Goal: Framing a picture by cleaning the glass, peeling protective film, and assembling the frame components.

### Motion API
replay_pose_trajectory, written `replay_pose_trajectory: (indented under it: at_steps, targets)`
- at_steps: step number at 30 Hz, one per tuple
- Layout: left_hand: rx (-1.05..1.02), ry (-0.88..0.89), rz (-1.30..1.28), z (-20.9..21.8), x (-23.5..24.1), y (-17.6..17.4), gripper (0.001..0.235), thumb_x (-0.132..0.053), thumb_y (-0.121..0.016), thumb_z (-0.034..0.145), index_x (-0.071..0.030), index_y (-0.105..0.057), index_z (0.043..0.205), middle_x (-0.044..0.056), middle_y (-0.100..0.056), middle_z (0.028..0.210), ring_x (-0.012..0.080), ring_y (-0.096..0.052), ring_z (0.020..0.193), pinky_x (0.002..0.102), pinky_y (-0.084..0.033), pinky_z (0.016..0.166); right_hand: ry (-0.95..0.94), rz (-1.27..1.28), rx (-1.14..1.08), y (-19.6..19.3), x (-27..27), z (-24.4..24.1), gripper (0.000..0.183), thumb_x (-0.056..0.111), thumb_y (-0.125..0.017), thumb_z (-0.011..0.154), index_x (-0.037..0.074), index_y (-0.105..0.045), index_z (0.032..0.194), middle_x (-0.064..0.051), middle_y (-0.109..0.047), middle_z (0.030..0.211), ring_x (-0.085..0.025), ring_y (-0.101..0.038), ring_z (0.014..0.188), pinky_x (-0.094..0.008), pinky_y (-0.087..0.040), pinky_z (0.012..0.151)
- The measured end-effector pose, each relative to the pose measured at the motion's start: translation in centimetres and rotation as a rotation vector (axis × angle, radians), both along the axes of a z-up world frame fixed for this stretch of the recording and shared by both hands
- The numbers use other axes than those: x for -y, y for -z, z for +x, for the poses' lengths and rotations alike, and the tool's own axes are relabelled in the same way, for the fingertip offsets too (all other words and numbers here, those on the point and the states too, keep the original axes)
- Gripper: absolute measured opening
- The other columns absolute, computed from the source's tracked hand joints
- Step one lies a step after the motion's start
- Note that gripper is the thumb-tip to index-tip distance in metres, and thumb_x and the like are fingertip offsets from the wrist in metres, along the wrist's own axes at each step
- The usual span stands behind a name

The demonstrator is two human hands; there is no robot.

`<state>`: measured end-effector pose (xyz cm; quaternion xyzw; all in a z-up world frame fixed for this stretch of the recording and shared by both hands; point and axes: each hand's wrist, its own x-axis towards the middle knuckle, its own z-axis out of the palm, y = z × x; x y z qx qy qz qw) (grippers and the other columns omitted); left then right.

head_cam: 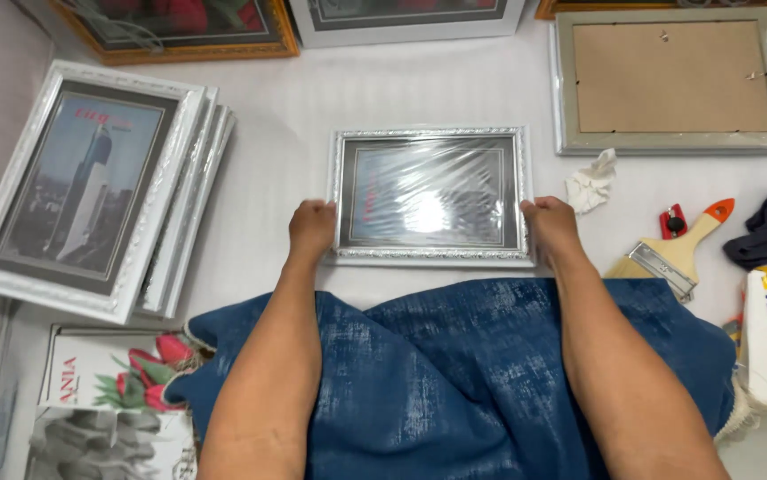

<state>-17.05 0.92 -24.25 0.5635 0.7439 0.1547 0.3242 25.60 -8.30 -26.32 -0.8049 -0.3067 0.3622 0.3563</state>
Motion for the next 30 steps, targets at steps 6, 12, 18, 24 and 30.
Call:
replay_pose_trajectory:
  at_steps: [6, 12, 18, 24, 30]
  targets:
    - [-0.078, -0.077, -0.045, 1.5, -1.0, 0.5, 0.052, -0.039, -0.077, 0.093, -0.006, -0.061, 0.129, 0.015, -0.066, 0.112, 0.0368, -0.068, 0.113, 0.049, -0.056, 0.093, -0.209, -0.052, 0.492, 1.5, -1.6, 0.9, 0.031, 0.029, -0.082, 0.087, 0.006, -0.074, 0.106, -0.012, -0.076, 0.094, -0.040, -0.072, 0.101, -0.051, -0.057, 0.086]
    - [0.009, 0.010, -0.125, -0.9, -2.4, 1.2, 0.049, -0.034, -0.080, 0.089, 0.000, -0.068, 0.123, 0.020, -0.072, 0.111, 0.0408, -0.068, 0.115, 0.048, -0.055, 0.092, -0.186, -0.082, 0.461, -2.4, -0.8, -2.0, 0.027, 0.018, -0.078, 0.091, 0.001, -0.066, 0.108, -0.021, -0.072, 0.104, -0.048, -0.068, 0.109, -0.054, -0.054, 0.092]
    - [0.298, -0.165, -0.124, 0.4, -0.1, -1.0, 0.042, -0.030, -0.075, 0.093, -0.002, -0.069, 0.124, 0.016, -0.074, 0.107, 0.0298, -0.070, 0.109, 0.041, -0.056, 0.088, -0.173, -0.079, 0.456, -1.6, -1.0, -1.6, 0.027, 0.020, -0.081, 0.090, 0.003, -0.067, 0.107, -0.019, -0.070, 0.101, -0.047, -0.068, 0.107, -0.054, -0.054, 0.090]
    - [0.375, -0.223, -0.153, 0.5, -0.2, -1.2, 0.035, -0.030, -0.074, 0.095, -0.007, -0.072, 0.122, 0.010, -0.073, 0.095, 0.0224, -0.068, 0.096, 0.037, -0.056, 0.082, -0.161, -0.101, 0.430, -1.1, -1.3, -1.2, 0.028, 0.021, -0.083, 0.091, 0.001, -0.069, 0.104, -0.020, -0.071, 0.095, -0.045, -0.071, 0.100, -0.051, -0.056, 0.085]
    - [0.504, -0.278, -0.186, 1.3, 1.5, -6.0, 0.035, -0.025, -0.068, 0.099, -0.004, -0.069, 0.126, 0.013, -0.071, 0.096, 0.0219, -0.067, 0.097, 0.035, -0.054, 0.084, -0.082, -0.018, 0.125, -3.7, -0.5, -1.3, 0.020, 0.020, -0.076, 0.093, 0.001, -0.071, 0.091, -0.015, -0.066, 0.081, -0.032, -0.068, 0.084, -0.042, -0.053, 0.072]
